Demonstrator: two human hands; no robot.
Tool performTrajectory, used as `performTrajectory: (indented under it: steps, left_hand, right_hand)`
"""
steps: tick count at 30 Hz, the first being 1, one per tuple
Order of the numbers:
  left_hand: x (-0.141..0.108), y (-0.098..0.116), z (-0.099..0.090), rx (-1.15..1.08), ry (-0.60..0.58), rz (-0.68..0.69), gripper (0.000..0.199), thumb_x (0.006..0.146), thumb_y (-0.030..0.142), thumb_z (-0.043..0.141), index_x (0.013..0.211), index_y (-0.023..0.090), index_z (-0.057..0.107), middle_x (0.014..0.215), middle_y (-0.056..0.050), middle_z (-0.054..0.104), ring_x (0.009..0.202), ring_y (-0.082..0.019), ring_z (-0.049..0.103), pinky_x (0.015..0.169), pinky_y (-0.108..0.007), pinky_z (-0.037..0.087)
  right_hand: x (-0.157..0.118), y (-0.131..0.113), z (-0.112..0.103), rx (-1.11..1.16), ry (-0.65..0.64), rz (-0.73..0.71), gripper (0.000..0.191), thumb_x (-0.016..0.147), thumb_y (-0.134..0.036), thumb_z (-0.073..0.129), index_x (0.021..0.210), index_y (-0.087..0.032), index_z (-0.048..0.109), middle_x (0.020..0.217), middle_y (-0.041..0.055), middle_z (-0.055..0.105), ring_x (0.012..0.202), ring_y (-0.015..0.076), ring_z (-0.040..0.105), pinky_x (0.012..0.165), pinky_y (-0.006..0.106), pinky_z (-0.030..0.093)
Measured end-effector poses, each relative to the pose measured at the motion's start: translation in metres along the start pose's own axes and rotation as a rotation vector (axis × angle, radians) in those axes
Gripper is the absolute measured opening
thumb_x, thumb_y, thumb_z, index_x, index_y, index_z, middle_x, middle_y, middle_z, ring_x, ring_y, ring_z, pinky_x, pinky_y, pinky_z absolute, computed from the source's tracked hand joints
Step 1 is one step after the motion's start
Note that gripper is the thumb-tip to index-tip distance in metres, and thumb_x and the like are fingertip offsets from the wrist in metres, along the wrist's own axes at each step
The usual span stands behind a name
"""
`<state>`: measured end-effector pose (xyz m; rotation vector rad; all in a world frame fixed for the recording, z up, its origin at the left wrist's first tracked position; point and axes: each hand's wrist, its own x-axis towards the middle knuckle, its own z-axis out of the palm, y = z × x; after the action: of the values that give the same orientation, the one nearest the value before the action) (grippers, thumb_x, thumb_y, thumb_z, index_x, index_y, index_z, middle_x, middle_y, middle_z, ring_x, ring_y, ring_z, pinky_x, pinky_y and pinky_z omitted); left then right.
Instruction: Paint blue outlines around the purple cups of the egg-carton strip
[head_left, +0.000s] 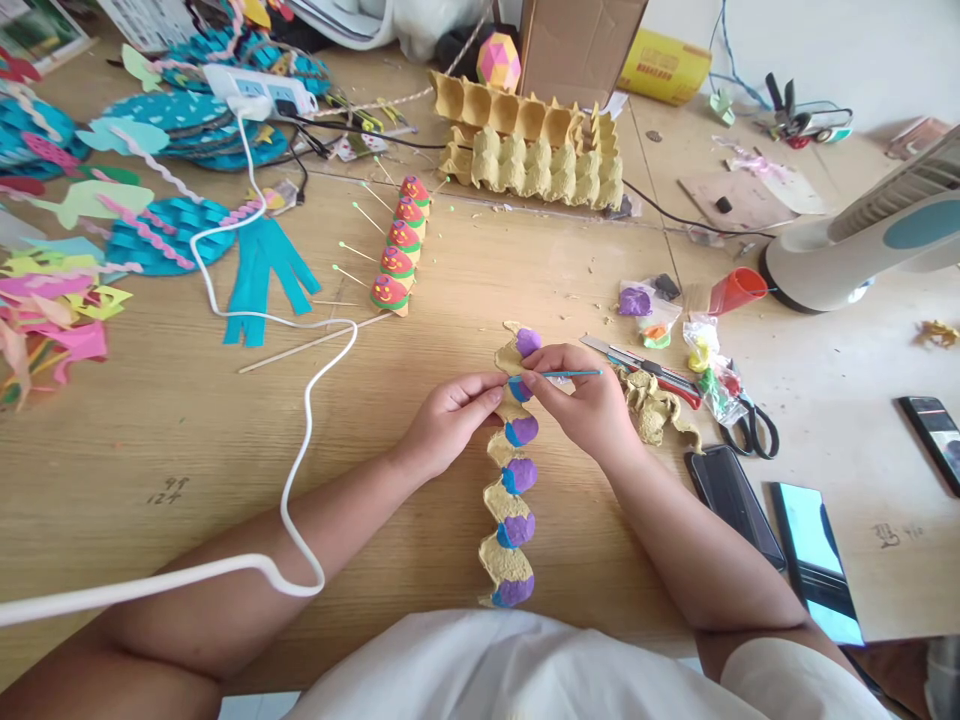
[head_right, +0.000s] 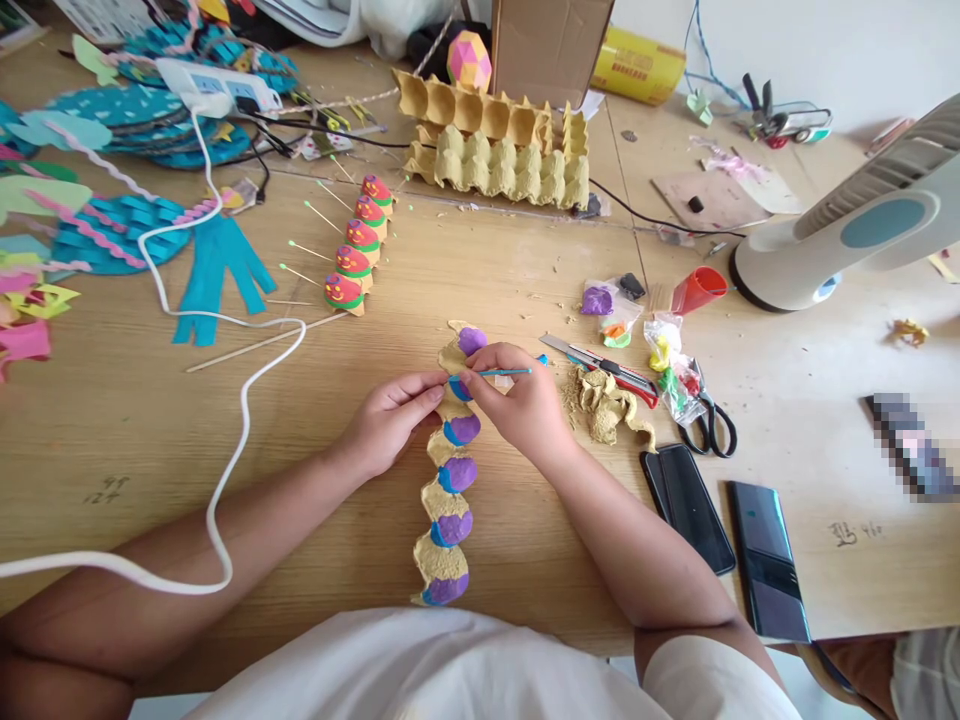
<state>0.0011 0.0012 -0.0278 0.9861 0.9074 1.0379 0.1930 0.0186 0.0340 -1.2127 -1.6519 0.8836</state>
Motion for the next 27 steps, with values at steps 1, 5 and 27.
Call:
performTrajectory:
  steps: [1, 5, 27]
  left_hand:
    - [0.0000, 0.0001, -0.0001, 0.008, 0.000, 0.005, 0.033, 0.091, 0.047, 0.079, 0.115, 0.024, 0.083, 0.118, -0.005, 0.083, 0.114, -0.023, 0.074, 0.102, -0.033, 0.054]
    - [0.0000, -0.0002, 0.0000, 0.016, 0.004, -0.002, 0.035, 0.090, 0.048, 0.080, 0.115, 0.023, 0.083, 0.118, -0.006, 0.082, 0.114, -0.024, 0.074, 0.103, -0.035, 0.054]
    - [0.0008, 0.0007, 0.0012, -0.100, 0.048, -0.101, 0.038, 0.083, 0.049, 0.086, 0.111, 0.024, 0.083, 0.112, -0.005, 0.083, 0.098, -0.020, 0.076, 0.083, -0.028, 0.057]
  right_hand:
    - [0.0001, -0.0006, 0.0001, 0.000, 0.000, 0.004, 0.012, 0.090, -0.023, 0.074, 0.080, -0.023, 0.068, 0.091, 0.0037, 0.078, 0.089, 0.0205, 0.075, 0.084, 0.036, 0.058]
    - [0.0001, -0.0026, -0.0001, 0.001, -0.006, 0.023, 0.013, 0.089, -0.022, 0.074, 0.078, -0.023, 0.067, 0.089, 0.0028, 0.078, 0.089, 0.0201, 0.074, 0.085, 0.036, 0.058]
    - [0.0004, 0.0012, -0.0027, 0.223, -0.016, 0.205, 0.031, 0.086, -0.051, 0.081, 0.086, -0.022, 0.070, 0.096, 0.0045, 0.079, 0.085, 0.0190, 0.074, 0.081, 0.036, 0.060]
